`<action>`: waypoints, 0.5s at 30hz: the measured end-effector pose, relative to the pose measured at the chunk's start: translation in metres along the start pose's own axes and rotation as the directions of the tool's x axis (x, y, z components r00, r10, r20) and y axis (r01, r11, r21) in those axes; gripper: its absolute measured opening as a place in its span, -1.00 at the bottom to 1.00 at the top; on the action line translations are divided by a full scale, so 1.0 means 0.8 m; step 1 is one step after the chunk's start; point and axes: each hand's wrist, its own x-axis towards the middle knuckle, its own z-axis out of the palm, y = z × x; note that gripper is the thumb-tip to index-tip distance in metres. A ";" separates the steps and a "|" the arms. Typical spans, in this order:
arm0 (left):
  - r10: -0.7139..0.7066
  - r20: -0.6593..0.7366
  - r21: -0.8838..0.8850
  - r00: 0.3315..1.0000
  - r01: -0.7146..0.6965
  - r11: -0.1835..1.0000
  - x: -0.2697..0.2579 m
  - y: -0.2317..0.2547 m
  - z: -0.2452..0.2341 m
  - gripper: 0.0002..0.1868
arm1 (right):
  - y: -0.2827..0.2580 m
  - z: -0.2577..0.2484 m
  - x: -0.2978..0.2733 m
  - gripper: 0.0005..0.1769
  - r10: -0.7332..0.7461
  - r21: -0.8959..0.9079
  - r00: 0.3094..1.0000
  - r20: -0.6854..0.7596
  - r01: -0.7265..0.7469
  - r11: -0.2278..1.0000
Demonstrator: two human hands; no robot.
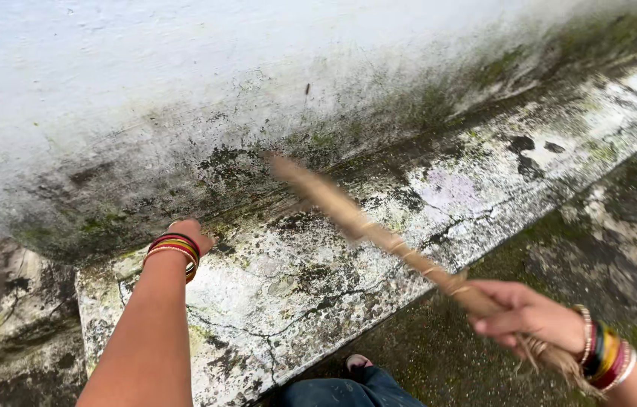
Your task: The person sweeps an outdoor stone-paved area and a concrete ledge using a small brush-like broom, moving dirt and debris.
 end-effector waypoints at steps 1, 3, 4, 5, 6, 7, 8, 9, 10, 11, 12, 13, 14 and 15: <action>-0.031 0.018 -0.003 0.999 0.031 1.000 0.000 -0.005 0.007 -0.41 | 0.012 -0.040 0.005 -0.57 -0.018 -0.073 0.998 -0.067 0.014 0.997; -0.088 0.040 0.001 0.995 0.088 0.996 0.000 -0.012 0.022 -0.42 | 0.035 -0.121 0.036 -0.71 -0.076 -0.221 0.978 -0.192 0.032 0.975; -0.117 0.051 0.003 0.992 0.117 0.993 0.000 -0.015 0.031 -0.43 | 0.044 -0.159 0.056 -0.74 -0.038 -0.208 0.959 -0.282 -0.023 0.978; -0.139 0.063 -0.008 0.988 0.140 0.990 0.000 -0.016 0.039 -0.43 | 0.048 -0.196 0.078 -0.76 -0.002 -0.192 0.929 -0.369 -0.075 0.979; -0.160 0.075 -0.018 0.984 0.162 0.987 0.000 -0.016 0.048 -0.42 | 0.047 -0.229 0.100 -0.78 0.034 -0.171 0.891 -0.453 -0.125 0.977; -0.181 0.091 -0.026 0.979 0.184 0.983 0.000 -0.016 0.057 -0.42 | 0.043 -0.258 0.126 -0.78 0.082 -0.164 0.878 -0.471 -0.178 0.970; -0.192 0.091 -0.031 0.977 0.196 0.980 0.000 -0.017 0.063 -0.40 | 0.029 -0.278 0.150 -0.77 0.129 -0.155 0.863 -0.489 -0.231 0.960; -0.201 0.101 -0.036 0.974 0.206 0.978 -0.002 -0.018 0.073 -0.37 | 0.016 -0.292 0.162 -0.75 0.182 -0.144 0.842 -0.508 -0.291 0.946; -0.210 0.110 -0.041 0.971 0.216 0.976 -0.004 -0.014 0.083 -0.33 | 0.005 -0.301 0.177 -0.80 0.210 -0.087 0.852 -0.480 -0.285 0.955; -0.234 0.119 -0.045 0.965 0.241 0.970 -0.007 -0.011 0.091 -0.34 | -0.008 -0.301 0.201 -0.84 0.231 -0.034 0.863 -0.449 -0.275 0.961; -0.257 0.129 -0.049 0.958 0.265 0.963 -0.014 -0.010 0.098 -0.35 | -0.014 -0.298 0.223 -0.86 0.230 -0.035 0.873 -0.431 -0.271 0.962; -0.283 0.146 -0.052 0.948 0.293 0.955 -0.026 -0.009 0.108 -0.35 | -0.019 -0.281 0.242 -0.88 0.235 -0.037 0.882 -0.408 -0.273 0.961; -0.304 0.141 -0.072 0.942 0.316 0.946 -0.038 -0.007 0.119 -0.34 | -0.028 -0.253 0.262 -0.86 0.240 -0.144 0.904 -0.355 -0.306 0.941; -0.328 0.133 -0.090 0.935 0.341 0.936 -0.049 -0.007 0.127 -0.33 | -0.037 -0.218 0.282 -0.85 0.248 -0.251 0.922 -0.298 -0.326 0.911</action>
